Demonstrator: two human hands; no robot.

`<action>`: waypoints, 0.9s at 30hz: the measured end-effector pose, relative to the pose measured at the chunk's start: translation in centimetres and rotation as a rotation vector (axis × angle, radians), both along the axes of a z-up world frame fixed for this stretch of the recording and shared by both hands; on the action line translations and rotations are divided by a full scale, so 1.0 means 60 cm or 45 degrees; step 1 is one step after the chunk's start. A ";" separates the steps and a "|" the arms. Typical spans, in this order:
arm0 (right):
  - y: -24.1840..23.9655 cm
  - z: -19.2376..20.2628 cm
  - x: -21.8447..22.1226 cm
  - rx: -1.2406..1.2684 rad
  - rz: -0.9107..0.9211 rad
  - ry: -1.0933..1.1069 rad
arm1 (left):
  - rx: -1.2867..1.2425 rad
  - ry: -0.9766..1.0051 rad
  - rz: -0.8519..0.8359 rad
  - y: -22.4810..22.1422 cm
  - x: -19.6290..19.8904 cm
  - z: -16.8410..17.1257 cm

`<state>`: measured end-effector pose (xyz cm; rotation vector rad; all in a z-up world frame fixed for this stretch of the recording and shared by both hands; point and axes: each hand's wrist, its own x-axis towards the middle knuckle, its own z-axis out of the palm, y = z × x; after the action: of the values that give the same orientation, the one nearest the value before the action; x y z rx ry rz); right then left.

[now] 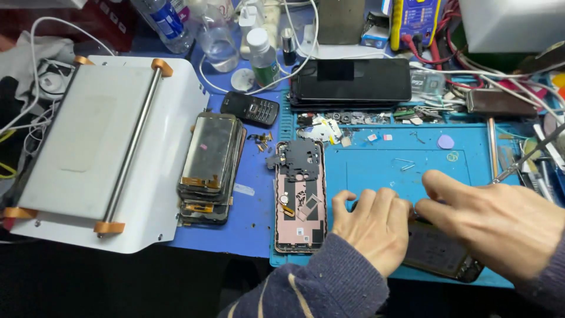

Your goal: Prying and adjusting internal components of a disassembled smartphone during a repair process.

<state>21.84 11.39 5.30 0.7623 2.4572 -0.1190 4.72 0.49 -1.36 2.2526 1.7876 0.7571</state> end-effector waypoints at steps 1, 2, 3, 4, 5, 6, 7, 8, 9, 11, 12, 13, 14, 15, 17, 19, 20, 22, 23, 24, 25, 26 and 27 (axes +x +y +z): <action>0.000 0.009 -0.009 0.003 -0.003 -0.002 | 0.003 -0.002 -0.003 -0.001 -0.001 0.001; 0.001 0.016 -0.018 -0.018 -0.041 0.001 | -0.015 -0.010 0.007 0.000 -0.001 0.001; 0.001 0.023 -0.026 -0.040 -0.081 0.003 | -0.035 -0.018 0.015 0.000 -0.001 0.000; 0.001 0.028 -0.031 -0.039 -0.086 0.000 | -0.034 -0.021 0.009 0.000 -0.002 0.003; 0.002 0.033 -0.036 -0.074 -0.142 0.005 | -0.031 -0.029 -0.001 0.000 -0.003 0.005; 0.003 0.038 -0.042 -0.110 -0.198 0.009 | -0.029 -0.037 -0.011 0.000 -0.005 0.007; 0.001 0.030 -0.035 -0.109 -0.202 0.006 | -0.028 -0.040 -0.014 0.000 -0.006 0.008; -0.001 0.022 -0.028 -0.098 -0.145 0.054 | -0.035 -0.040 -0.019 0.000 -0.006 0.008; -0.003 0.015 -0.022 -0.087 -0.090 0.105 | -0.041 -0.038 -0.023 0.001 -0.008 0.009; -0.004 0.020 -0.028 -0.092 -0.130 0.092 | -0.026 -0.046 -0.026 0.002 -0.008 0.008; -0.005 0.023 -0.032 -0.098 -0.166 0.081 | -0.010 -0.052 -0.026 0.002 -0.009 0.007; -0.005 0.009 -0.017 -0.098 -0.169 0.079 | -0.010 -0.054 -0.029 0.002 -0.011 0.013; -0.004 -0.005 -0.002 -0.086 -0.078 0.205 | -0.063 -0.029 -0.056 0.003 -0.013 0.020; -0.004 -0.019 0.013 -0.076 0.014 0.330 | -0.119 -0.004 -0.080 0.003 -0.015 0.026; -0.010 -0.028 0.018 -0.054 -0.001 0.358 | -0.107 -0.006 -0.082 0.001 -0.016 0.026; -0.016 -0.030 0.019 -0.031 -0.017 0.388 | -0.093 -0.005 -0.087 0.000 -0.018 0.031; -0.019 -0.028 0.019 -0.049 -0.045 0.387 | -0.102 -0.029 -0.094 0.000 -0.019 0.036; -0.024 -0.028 0.019 -0.067 -0.074 0.384 | -0.112 -0.054 -0.102 0.000 -0.022 0.039; -0.027 -0.031 0.021 -0.044 -0.098 0.387 | -0.104 -0.062 -0.116 -0.001 -0.023 0.036; -0.030 -0.034 0.022 -0.021 -0.122 0.389 | -0.096 -0.069 -0.130 -0.002 -0.025 0.033; -0.032 -0.035 0.023 -0.022 -0.125 0.390 | -0.098 -0.068 -0.132 -0.002 -0.030 0.040; -0.034 -0.036 0.024 -0.010 -0.135 0.438 | -0.124 -0.119 -0.176 -0.002 -0.035 0.047; -0.036 -0.038 0.024 0.003 -0.145 0.487 | -0.149 -0.170 -0.219 -0.001 -0.041 0.054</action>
<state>23.31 9.25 3.03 0.9540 2.7686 -0.3322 2.24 0.40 1.88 2.1900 1.5151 0.7309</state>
